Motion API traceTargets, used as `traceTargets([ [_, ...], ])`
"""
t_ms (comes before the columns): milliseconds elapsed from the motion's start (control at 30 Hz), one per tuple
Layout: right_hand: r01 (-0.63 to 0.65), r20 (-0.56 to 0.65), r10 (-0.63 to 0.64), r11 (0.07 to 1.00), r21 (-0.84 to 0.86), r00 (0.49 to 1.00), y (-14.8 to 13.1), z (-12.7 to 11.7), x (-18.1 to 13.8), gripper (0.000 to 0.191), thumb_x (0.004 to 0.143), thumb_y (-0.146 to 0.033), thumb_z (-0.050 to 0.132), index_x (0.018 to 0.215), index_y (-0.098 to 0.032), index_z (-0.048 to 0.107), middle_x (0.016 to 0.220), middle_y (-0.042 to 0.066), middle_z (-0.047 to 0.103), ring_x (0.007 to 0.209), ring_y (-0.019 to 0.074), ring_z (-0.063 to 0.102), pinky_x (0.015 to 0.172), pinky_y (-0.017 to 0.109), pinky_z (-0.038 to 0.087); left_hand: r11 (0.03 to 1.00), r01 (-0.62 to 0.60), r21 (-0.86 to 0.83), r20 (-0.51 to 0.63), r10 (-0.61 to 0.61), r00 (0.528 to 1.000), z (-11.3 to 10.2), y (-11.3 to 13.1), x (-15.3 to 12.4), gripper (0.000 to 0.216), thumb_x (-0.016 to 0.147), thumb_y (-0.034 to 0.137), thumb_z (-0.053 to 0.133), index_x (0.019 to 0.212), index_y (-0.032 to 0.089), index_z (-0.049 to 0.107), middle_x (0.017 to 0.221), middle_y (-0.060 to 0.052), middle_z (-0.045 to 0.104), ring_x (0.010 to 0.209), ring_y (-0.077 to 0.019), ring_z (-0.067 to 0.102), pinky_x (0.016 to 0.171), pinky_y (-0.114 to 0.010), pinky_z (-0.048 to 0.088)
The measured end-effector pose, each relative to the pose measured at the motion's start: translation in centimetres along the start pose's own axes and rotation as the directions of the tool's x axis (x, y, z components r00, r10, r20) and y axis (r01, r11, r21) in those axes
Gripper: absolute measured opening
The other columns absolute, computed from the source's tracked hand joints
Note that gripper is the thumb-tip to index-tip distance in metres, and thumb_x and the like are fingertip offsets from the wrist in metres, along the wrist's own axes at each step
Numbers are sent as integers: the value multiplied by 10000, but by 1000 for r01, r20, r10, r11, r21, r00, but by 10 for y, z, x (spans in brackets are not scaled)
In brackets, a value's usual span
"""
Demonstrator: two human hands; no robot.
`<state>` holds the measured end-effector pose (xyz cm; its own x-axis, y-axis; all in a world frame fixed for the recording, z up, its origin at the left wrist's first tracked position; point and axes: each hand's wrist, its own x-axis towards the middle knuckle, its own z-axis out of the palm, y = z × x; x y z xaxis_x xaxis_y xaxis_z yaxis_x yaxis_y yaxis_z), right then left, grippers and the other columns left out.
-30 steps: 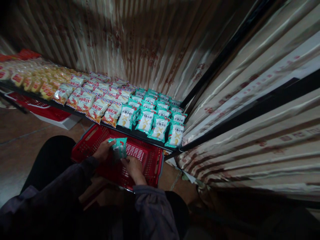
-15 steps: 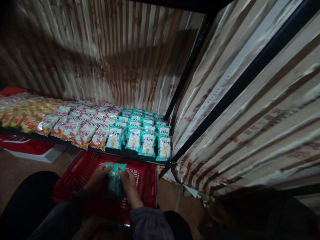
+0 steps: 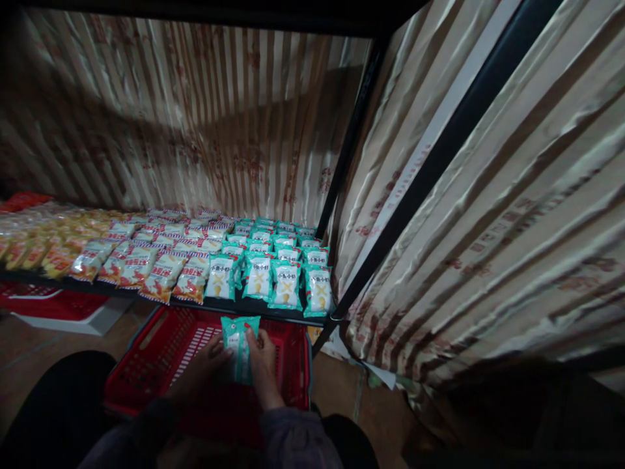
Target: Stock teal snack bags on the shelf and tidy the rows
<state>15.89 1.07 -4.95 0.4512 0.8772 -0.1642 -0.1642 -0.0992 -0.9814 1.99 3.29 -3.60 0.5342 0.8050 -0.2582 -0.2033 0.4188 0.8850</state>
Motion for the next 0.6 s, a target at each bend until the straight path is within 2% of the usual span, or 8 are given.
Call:
traceTargets([
  [267,59,43,-58,998,-22,997,-5,2,-3,406,705,-591,612,782,-193,640,659,-12,580,638,142,515,584,241,409,997,-78,7,-83,78,994,6,0,-4,524,659,447,756,1096,203,599,1145,-111,680,1075,-292,629,916,-419,491],
  [433,76,81,-76,997,4,994,-5,1,-7,469,716,-592,596,979,-205,626,836,35,673,776,182,602,676,272,471,995,-101,0,-225,99,969,10,14,-1,602,549,461,804,1029,160,602,1102,-137,690,1035,-309,639,872,-411,507],
  [600,75,157,-81,996,46,984,-2,2,-9,526,710,-571,619,1079,-198,575,914,61,693,811,190,632,691,288,493,994,-112,-17,-267,104,958,9,21,4,617,564,452,797,1043,137,567,1093,-151,687,974,-288,658,842,-382,509],
])
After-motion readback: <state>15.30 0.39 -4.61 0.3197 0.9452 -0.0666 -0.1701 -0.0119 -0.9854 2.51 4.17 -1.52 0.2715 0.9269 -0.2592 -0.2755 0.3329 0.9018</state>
